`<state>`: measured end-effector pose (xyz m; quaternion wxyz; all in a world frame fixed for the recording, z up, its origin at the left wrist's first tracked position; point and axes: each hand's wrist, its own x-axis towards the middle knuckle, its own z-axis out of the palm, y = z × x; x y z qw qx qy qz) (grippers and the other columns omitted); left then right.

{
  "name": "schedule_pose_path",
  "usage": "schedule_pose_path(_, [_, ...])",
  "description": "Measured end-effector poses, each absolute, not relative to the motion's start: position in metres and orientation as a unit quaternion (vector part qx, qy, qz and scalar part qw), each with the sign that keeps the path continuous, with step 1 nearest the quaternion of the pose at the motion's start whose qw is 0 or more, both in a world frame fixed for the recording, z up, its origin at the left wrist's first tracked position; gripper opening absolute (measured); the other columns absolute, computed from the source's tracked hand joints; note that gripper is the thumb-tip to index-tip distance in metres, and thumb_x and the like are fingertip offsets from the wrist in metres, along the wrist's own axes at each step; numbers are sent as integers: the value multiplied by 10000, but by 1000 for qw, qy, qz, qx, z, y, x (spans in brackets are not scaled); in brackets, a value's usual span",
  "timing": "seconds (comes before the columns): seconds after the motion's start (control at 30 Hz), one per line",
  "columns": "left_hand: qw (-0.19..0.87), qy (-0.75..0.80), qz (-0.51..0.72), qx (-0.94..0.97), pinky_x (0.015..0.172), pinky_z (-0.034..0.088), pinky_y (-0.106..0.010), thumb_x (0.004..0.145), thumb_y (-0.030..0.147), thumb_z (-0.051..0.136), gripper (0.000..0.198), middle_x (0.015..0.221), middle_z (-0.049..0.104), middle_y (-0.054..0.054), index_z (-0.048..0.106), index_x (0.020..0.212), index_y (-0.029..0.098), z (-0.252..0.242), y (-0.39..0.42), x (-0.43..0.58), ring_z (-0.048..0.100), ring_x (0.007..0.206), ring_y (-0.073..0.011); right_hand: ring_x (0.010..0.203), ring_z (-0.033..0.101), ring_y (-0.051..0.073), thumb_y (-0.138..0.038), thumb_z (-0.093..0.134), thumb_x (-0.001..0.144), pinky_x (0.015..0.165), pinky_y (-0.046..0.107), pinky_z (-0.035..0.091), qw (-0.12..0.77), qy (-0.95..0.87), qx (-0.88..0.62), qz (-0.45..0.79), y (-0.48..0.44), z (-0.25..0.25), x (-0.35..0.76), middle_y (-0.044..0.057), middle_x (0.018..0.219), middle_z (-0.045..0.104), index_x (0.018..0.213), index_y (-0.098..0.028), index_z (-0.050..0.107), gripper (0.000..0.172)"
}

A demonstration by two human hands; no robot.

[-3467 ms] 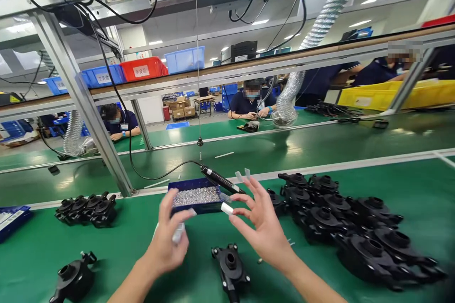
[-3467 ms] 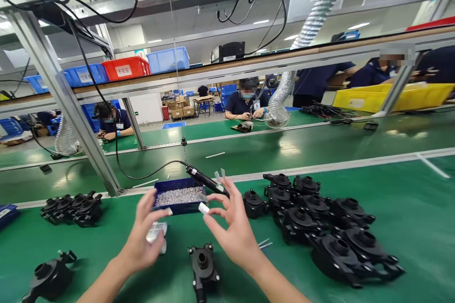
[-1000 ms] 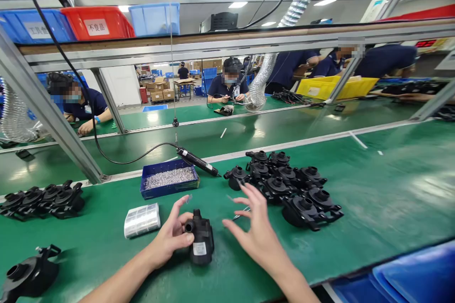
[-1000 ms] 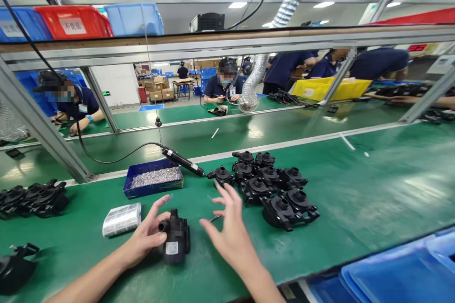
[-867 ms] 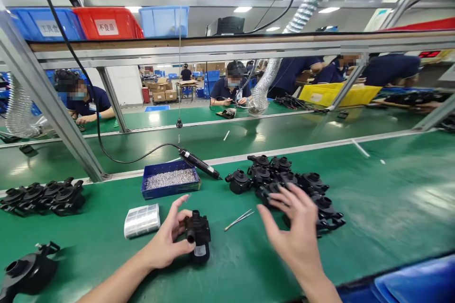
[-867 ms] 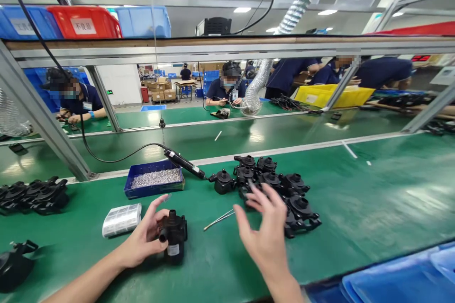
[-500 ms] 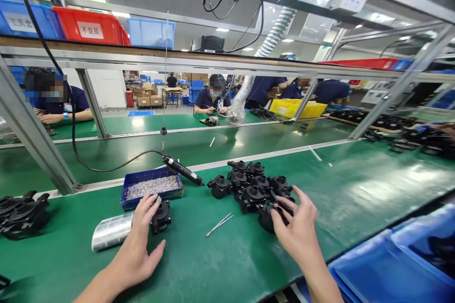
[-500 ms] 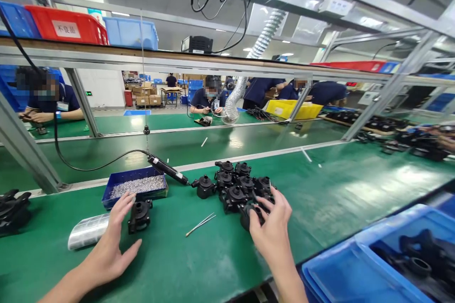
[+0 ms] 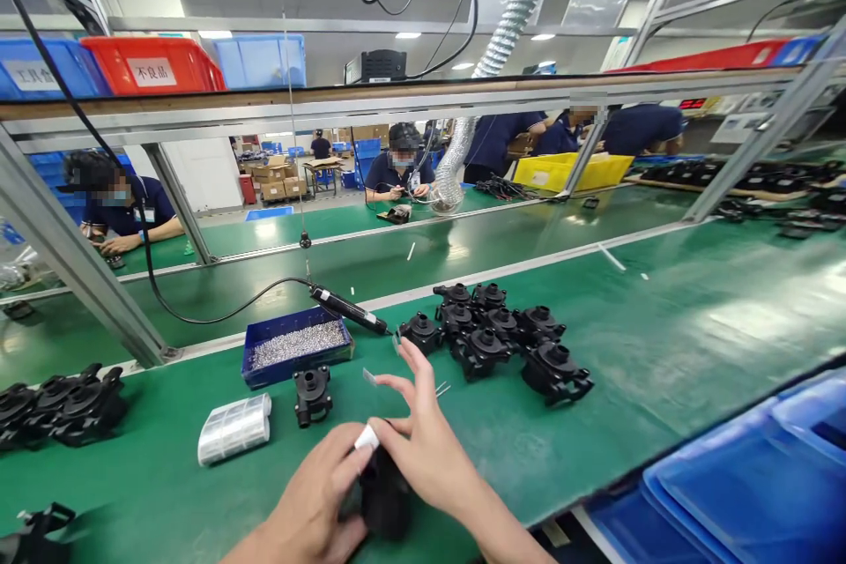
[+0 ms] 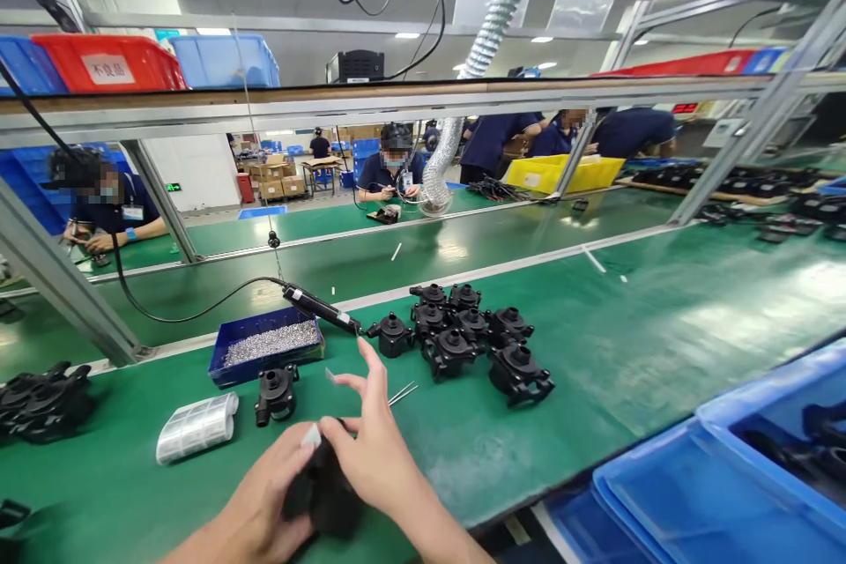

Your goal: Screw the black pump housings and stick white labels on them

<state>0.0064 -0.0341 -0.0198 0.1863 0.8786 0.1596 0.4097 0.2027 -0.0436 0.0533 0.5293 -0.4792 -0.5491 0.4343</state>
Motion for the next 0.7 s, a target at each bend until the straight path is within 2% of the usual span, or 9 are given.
schedule_pose_path(0.1, [208,262,424,841,1091,514,-575,840,114,575,905,1483,468,-219,153,1632,224,-30,-35,3,519,1355,-358,1293,536,260,-346,665,945,935,406,610,565,-546,-490,378,-32,44,206,131,1619,203,1570,-377,157,806])
schedule_pose_path(0.17, [223,319,419,820,1047,552,-566,816,140,586,940,1463,490,-193,134,1631,259,-36,-35,3,571,1296,-348,1120,620,228,-415,662,973,867,385,601,592,-530,-483,368,-36,42,215,135,1606,239,1542,-385,203,731])
schedule_pose_path(0.23, [228,340,424,808,1007,583,-542,817,160,603,935,1448,504,-172,142,1620,294,-38,-35,4,604,1251,-335,928,637,177,-460,684,969,791,360,585,607,-507,-446,420,-46,44,222,137,1569,319,1522,-399,235,716])
schedule_pose_path(0.3, [227,343,430,804,993,595,-520,824,173,625,918,1434,517,-160,164,1607,308,-36,-35,5,625,1222,-325,824,610,143,-474,732,939,749,341,563,597,-484,-419,484,-58,45,224,133,1529,388,1521,-413,242,763])
schedule_pose_path(0.43, [218,340,435,805,998,598,-492,836,188,665,897,1421,535,-160,197,1593,295,-32,-34,5,645,1193,-316,764,594,120,-477,769,894,679,316,532,565,-461,-455,511,-72,43,213,129,1542,373,1534,-431,199,858])
schedule_pose_path(0.7, [194,327,439,814,1043,571,-512,860,199,682,850,1460,503,-177,231,1577,273,-32,-35,6,598,1269,-327,762,615,119,-457,753,873,698,312,549,559,-454,-504,477,-76,41,198,118,1559,331,1518,-413,174,868])
